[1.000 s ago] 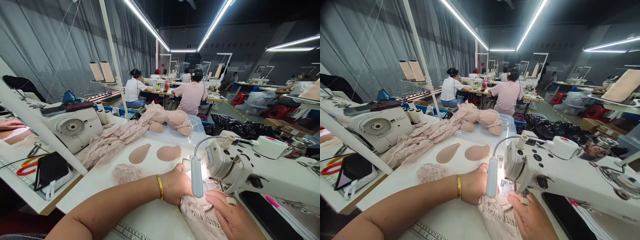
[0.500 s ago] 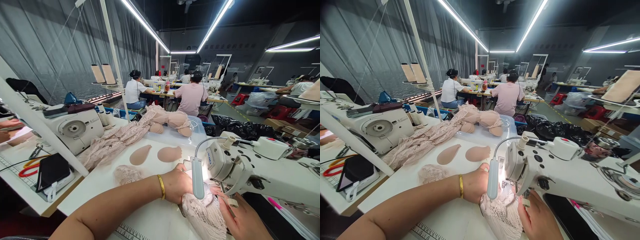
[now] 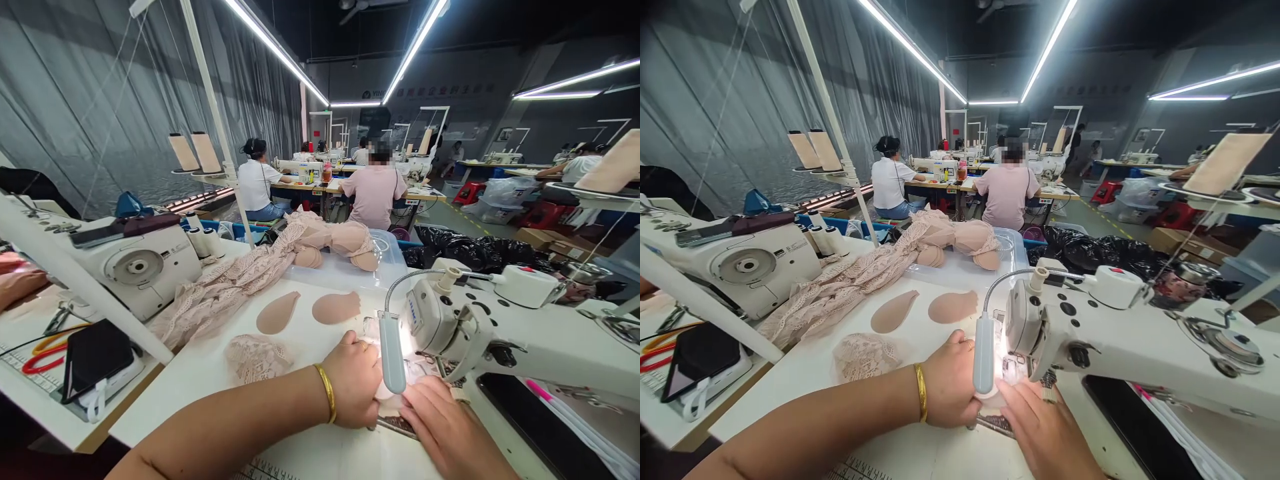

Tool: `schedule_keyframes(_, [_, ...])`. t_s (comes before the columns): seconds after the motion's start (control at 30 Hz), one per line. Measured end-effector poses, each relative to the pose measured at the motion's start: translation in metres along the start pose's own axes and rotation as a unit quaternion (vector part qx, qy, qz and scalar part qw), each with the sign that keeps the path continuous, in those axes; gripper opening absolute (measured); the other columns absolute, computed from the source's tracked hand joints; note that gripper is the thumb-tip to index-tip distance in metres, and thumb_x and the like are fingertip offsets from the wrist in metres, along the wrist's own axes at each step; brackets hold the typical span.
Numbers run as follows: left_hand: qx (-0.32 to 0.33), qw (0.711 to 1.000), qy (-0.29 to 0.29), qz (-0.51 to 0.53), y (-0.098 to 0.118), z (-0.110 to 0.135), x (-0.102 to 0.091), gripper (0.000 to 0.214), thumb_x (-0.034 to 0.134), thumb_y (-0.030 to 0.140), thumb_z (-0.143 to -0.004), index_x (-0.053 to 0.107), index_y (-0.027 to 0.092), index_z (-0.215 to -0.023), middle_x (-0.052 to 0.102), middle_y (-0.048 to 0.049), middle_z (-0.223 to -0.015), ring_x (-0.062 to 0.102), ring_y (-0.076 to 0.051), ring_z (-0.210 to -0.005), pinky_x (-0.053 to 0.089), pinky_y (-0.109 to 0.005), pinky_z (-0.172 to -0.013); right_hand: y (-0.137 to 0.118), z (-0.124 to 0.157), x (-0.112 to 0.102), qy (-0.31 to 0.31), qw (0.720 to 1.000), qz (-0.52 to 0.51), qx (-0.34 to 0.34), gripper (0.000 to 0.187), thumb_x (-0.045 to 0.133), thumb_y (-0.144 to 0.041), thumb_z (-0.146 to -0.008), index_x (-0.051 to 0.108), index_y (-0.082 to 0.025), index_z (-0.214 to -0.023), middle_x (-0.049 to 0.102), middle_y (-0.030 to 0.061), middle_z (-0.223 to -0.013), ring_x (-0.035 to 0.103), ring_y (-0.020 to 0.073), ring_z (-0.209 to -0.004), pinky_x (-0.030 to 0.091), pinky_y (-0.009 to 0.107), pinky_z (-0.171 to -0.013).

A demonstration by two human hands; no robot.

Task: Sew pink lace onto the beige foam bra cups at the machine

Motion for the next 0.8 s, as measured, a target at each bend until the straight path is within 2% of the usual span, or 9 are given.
schedule_keyframes(0.13, [0.018,0.998,-0.026,0.055,0.0,0.008,-0.003,0.055,0.068,0.069,-0.082,0.066,0.016,-0.098,0.066,-0.0153,-0.102,0.058,-0.032,-0.092,0.039,-0.046,-0.083,0.013,0.006,0.008,-0.071,0.996,-0.022,0.047,0.023,0.046,-0.021,-0.107,0.067,-0.029,-0.111,0.075,0.0,-0.088,0.072,0.0196,-0.073,0.059,0.033,-0.072])
schedule_keyframes(0.23, [0.071,0.989,-0.049,0.123,-0.011,0.017,-0.011,0.061,0.076,0.073,-0.075,0.065,0.019,-0.101,0.066,-0.0147,-0.114,0.058,-0.035,-0.103,0.039,-0.044,-0.085,0.023,0.009,0.0,-0.103,0.99,-0.042,0.088,0.022,0.047,-0.027,-0.107,0.064,-0.029,-0.094,0.073,0.001,-0.088,0.074,0.0209,-0.079,0.06,0.031,-0.069])
schedule_keyframes(0.33, [0.123,0.974,-0.066,0.18,-0.02,0.022,-0.017,0.052,0.079,0.066,-0.076,0.065,0.022,-0.1,0.067,-0.0097,-0.119,0.059,-0.035,-0.111,0.036,-0.041,-0.085,0.029,0.014,-0.006,-0.11,0.979,-0.108,0.132,0.015,0.053,-0.032,-0.106,0.066,-0.03,-0.099,0.076,0.0027,-0.1,0.077,0.0213,-0.091,0.063,0.029,-0.077])
schedule_keyframes(0.4, [0.138,0.968,-0.071,0.196,-0.021,0.022,-0.017,0.048,0.082,0.056,-0.077,0.065,0.024,-0.108,0.069,-0.0061,-0.121,0.059,-0.032,-0.111,0.033,-0.04,-0.082,0.034,0.019,-0.004,-0.119,0.964,-0.162,0.174,0.014,0.055,-0.033,-0.105,0.068,-0.031,-0.11,0.077,0.0018,-0.098,0.077,0.0195,-0.085,0.063,0.024,-0.07])
schedule_keyframes(0.5, [0.127,0.979,-0.058,0.148,-0.019,0.017,-0.01,0.039,0.082,0.045,-0.08,0.067,0.026,-0.111,0.069,-0.0054,-0.122,0.059,-0.031,-0.108,0.027,-0.039,-0.077,0.036,0.021,-0.003,-0.138,0.953,-0.194,0.189,0.026,0.06,-0.03,-0.102,0.067,-0.034,-0.127,0.079,0.0001,-0.1,0.078,0.0188,-0.083,0.063,0.023,-0.07])
schedule_keyframes(0.57, [0.125,0.987,-0.032,0.099,-0.014,0.014,-0.006,0.023,0.076,0.039,-0.086,0.069,0.026,-0.104,0.07,-0.0061,-0.115,0.058,-0.032,-0.105,0.023,-0.039,-0.075,0.033,0.017,-0.006,-0.158,0.955,-0.195,0.161,0.022,0.059,-0.027,-0.1,0.071,-0.036,-0.116,0.079,-0.001,-0.099,0.077,0.0191,-0.086,0.063,0.025,-0.076])
schedule_keyframes(0.67, [0.149,0.986,0.004,0.077,-0.005,0.01,-0.002,0.005,0.067,0.027,-0.089,0.066,0.022,-0.091,0.07,-0.0048,-0.096,0.059,-0.027,-0.096,0.022,-0.039,-0.076,0.03,0.013,-0.012,-0.208,0.949,-0.198,0.127,0.02,0.057,-0.023,-0.098,0.07,-0.033,-0.087,0.075,-0.0018,-0.088,0.075,0.0193,-0.082,0.063,0.027,-0.072])
schedule_keyframes(0.73, [0.163,0.982,0.02,0.092,-0.002,0.009,-0.001,0.004,0.066,0.022,-0.087,0.065,0.022,-0.091,0.07,-0.0025,-0.09,0.059,-0.024,-0.089,0.023,-0.04,-0.079,0.03,0.014,-0.015,-0.232,0.943,-0.211,0.115,0.02,0.058,-0.023,-0.097,0.07,-0.033,-0.084,0.074,-0.0021,-0.085,0.074,0.019,-0.078,0.063,0.027,-0.07])
schedule_keyframes(0.8, [0.165,0.981,0.03,0.103,-0.003,0.008,-0.001,0.013,0.066,0.019,-0.086,0.067,0.024,-0.098,0.072,-0.0003,-0.091,0.06,-0.022,-0.088,0.023,-0.041,-0.082,0.033,0.015,-0.018,-0.211,0.943,-0.227,0.117,0.021,0.056,-0.027,-0.1,0.074,-0.035,-0.092,0.077,-0.0003,-0.092,0.075,0.0204,-0.082,0.064,0.028,-0.073])
Point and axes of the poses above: each hand's wrist, its own z-axis away from the middle knuckle, its own x-axis out of the palm, y = z × x, the point moved 6 cm from there along -z, towards the middle knuckle
